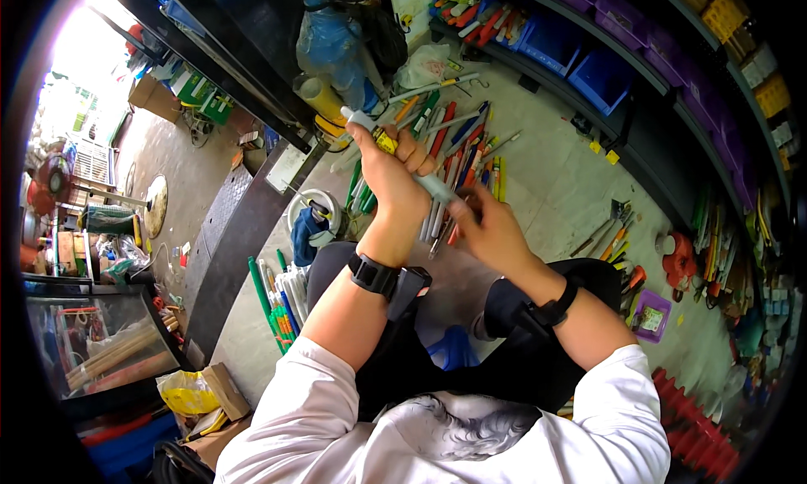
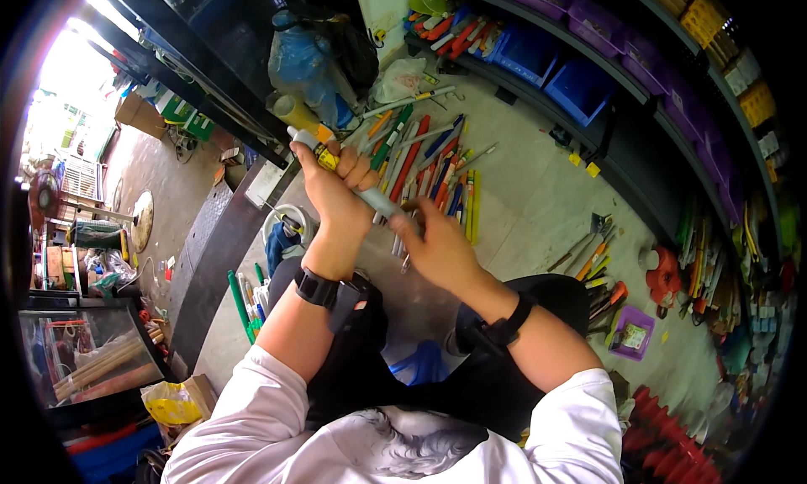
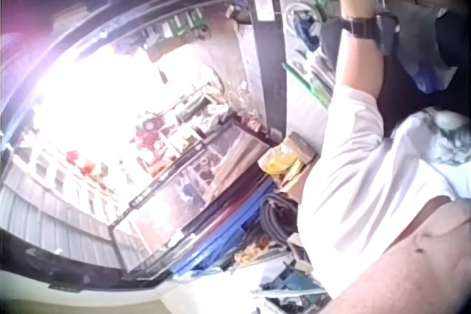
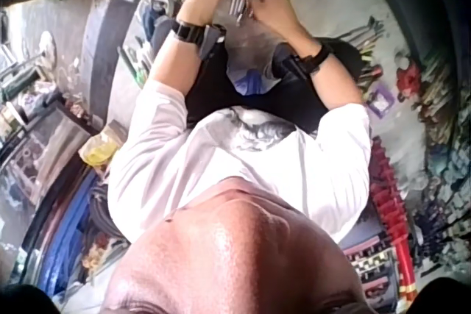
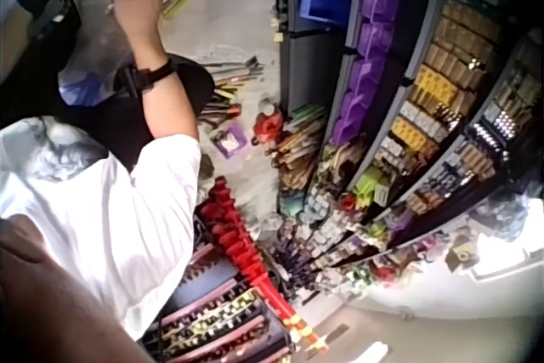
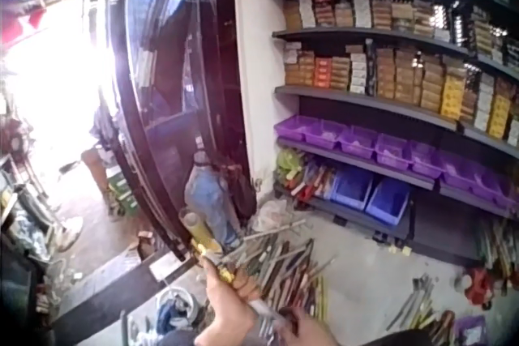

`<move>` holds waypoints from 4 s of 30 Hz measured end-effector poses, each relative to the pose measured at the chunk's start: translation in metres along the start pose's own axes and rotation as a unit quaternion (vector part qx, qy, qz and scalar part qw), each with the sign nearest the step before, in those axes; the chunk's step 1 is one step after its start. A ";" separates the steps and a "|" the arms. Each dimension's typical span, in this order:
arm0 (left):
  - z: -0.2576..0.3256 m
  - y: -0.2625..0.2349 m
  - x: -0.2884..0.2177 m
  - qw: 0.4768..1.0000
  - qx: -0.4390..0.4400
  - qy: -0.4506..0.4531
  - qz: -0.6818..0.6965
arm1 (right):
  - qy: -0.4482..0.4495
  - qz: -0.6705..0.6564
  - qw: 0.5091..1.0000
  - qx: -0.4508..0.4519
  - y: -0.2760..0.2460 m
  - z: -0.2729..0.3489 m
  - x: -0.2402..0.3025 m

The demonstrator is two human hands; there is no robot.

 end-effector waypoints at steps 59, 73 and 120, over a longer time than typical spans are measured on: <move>0.023 0.017 0.058 0.846 0.165 0.115 -0.494 | 0.359 -0.352 0.733 -0.458 -0.303 0.437 -0.278; 0.009 0.002 0.118 0.764 0.226 0.119 -0.593 | 0.648 -0.169 0.663 -0.336 -0.147 0.521 -0.487; 0.025 -0.023 -0.027 0.881 0.151 0.131 -0.428 | 0.305 0.269 0.900 0.157 0.090 0.011 -0.459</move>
Point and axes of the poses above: each hand's wrist, its own z-axis away from the middle knuckle, its own y-axis out of the palm, x = y × z, the point moved 6 cm from there along -z, towards the middle knuckle, and after that the axes turned 4 degrees about -x, right-handed, at the moved point
